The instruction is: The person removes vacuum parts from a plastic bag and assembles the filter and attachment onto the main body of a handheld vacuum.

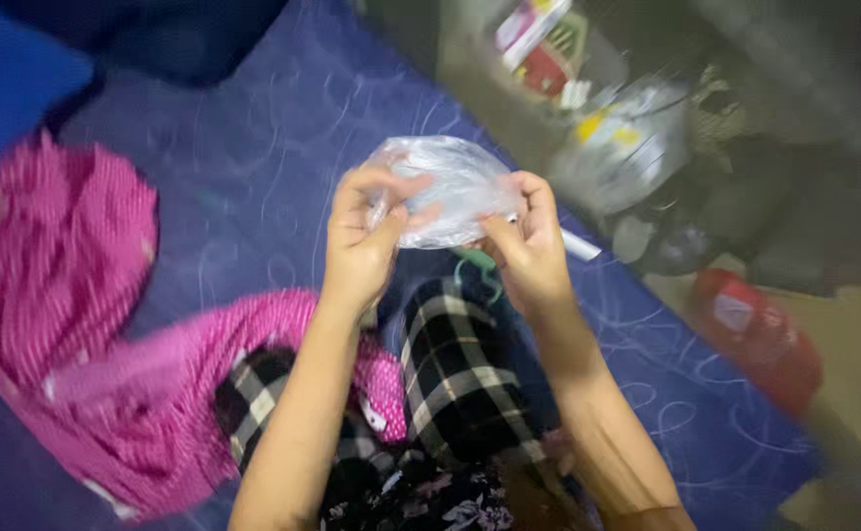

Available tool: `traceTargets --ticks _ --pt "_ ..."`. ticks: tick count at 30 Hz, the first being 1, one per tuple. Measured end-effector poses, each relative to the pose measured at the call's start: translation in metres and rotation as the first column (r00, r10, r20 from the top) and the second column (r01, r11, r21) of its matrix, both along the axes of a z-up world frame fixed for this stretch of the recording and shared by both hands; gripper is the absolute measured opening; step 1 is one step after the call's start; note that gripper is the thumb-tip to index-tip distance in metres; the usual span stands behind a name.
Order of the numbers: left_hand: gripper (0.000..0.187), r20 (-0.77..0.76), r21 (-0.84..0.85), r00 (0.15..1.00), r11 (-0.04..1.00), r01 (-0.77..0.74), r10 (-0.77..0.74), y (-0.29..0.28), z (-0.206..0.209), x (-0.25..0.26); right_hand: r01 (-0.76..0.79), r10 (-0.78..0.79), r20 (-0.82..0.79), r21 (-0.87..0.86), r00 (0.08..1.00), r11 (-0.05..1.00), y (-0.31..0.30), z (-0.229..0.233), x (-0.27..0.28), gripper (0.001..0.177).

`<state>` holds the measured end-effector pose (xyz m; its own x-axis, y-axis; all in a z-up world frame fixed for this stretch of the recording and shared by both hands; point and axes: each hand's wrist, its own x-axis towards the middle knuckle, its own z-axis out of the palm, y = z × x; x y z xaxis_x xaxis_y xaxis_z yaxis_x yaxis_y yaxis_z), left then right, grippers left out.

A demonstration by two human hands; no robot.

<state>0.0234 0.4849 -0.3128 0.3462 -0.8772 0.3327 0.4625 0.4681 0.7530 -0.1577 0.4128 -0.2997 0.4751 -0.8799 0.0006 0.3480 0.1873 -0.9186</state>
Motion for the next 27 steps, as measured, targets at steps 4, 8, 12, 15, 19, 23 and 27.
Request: traceTargets --ticks 4,8,12,15,19,23,27 --pt "0.053 0.706 0.056 0.673 0.929 -0.365 0.221 0.063 -0.073 -0.011 0.031 -0.079 -0.215 -0.220 0.974 0.975 0.035 -0.084 -0.010 0.042" --pt "0.053 0.827 -0.018 0.463 0.838 -0.545 0.319 0.095 -0.098 -0.025 0.022 -0.180 -0.462 -0.327 0.868 0.945 0.056 -0.141 -0.006 0.033" --pt "0.066 0.598 0.366 0.767 0.773 -0.518 0.231 0.100 -0.112 -0.021 -0.076 -0.024 -0.457 -0.201 0.889 0.977 0.067 -0.155 0.001 0.028" --pt "0.076 0.798 0.285 0.559 0.678 -0.678 0.224 0.098 -0.133 -0.006 -0.118 0.113 -0.403 0.013 0.908 0.993 0.064 -0.163 0.008 0.026" --pt "0.099 0.954 0.191 0.293 0.614 -0.766 0.069 0.101 -0.144 0.000 -0.242 -0.137 -0.483 -0.640 0.865 0.729 0.044 -0.185 0.020 0.020" --pt "0.105 0.870 0.492 0.413 0.485 -0.723 -0.269 0.095 -0.120 0.006 -0.414 -0.319 -0.685 -0.679 0.655 0.607 0.044 -0.179 0.032 0.056" --pt "0.099 0.840 0.508 0.307 0.448 -0.736 -0.447 0.083 -0.110 0.009 -0.480 -0.299 -0.835 -0.519 0.462 0.708 0.037 -0.159 0.041 0.062"
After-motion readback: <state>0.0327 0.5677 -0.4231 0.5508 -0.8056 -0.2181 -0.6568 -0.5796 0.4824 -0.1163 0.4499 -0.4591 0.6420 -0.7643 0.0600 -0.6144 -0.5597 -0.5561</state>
